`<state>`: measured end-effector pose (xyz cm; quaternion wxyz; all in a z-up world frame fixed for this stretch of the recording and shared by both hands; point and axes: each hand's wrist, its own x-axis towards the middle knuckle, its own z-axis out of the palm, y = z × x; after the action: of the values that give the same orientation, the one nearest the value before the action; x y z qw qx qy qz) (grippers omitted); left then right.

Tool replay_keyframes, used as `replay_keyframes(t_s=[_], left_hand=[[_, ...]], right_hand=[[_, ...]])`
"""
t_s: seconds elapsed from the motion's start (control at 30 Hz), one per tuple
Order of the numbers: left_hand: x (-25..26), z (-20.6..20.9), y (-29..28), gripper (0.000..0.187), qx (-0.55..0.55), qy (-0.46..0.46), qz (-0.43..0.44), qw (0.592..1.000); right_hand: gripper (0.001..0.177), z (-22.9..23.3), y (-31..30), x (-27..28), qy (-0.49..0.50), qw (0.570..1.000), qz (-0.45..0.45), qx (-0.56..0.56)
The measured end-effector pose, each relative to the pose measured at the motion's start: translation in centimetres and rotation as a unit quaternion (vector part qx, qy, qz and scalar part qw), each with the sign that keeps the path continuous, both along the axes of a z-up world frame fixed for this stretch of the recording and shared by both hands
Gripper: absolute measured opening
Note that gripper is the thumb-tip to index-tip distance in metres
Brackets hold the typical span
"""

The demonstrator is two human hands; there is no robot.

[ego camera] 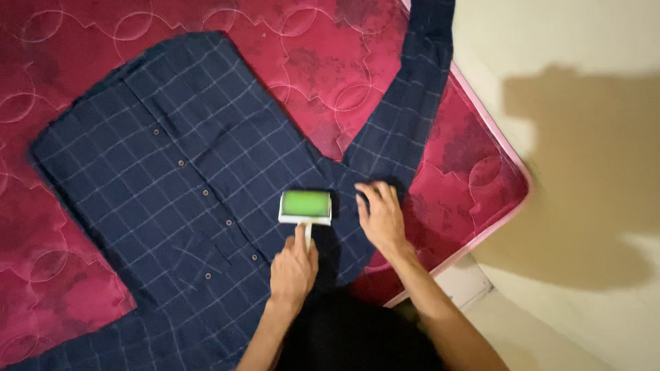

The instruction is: The person uses a lint roller to remove lint from a dark blue checkered shirt laid on a red patterned mattress. They roll the tool over the shirt's body and sleeves, then fold one sleeve and continue rolling.

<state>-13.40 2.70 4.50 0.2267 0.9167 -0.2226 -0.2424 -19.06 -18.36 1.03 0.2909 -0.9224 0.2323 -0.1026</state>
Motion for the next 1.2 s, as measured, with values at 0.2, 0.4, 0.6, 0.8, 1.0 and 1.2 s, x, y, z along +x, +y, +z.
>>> replay_keyframes(t_s=[0.2, 0.4, 0.6, 0.8, 1.0, 1.2], left_hand=[[2.9, -2.1, -3.0, 0.044, 0.017, -0.020, -0.008, 1.000], [3.4, -2.2, -3.4, 0.044, 0.000, -0.044, -0.004, 0.999], [2.0, -1.0, -2.2, 0.045, 0.016, -0.026, 0.002, 1.000], [3.9, -1.8, -4.0, 0.045, -0.001, -0.015, 0.023, 1.000], [7.9, -2.8, -7.3, 0.041, -0.006, -0.028, 0.034, 0.999], [6.8, 0.2, -5.4, 0.042, -0.091, -0.053, 0.065, 0.992]], right_hand=[[0.037, -0.8, -2.5, 5.6, -0.012, 0.991, 0.120, -0.059], [0.021, -3.4, -5.0, 8.1, 0.103, 0.983, 0.115, -0.103], [0.021, -4.3, -5.4, 7.6, 0.090, 0.990, 0.069, -0.089], [0.022, -4.2, -4.6, 8.0, 0.123, 0.988, 0.024, -0.090], [0.018, -4.3, -4.7, 7.8, 0.120, 0.991, 0.005, -0.053], [0.018, -4.5, -5.0, 7.8, 0.114, 0.992, -0.001, -0.045]])
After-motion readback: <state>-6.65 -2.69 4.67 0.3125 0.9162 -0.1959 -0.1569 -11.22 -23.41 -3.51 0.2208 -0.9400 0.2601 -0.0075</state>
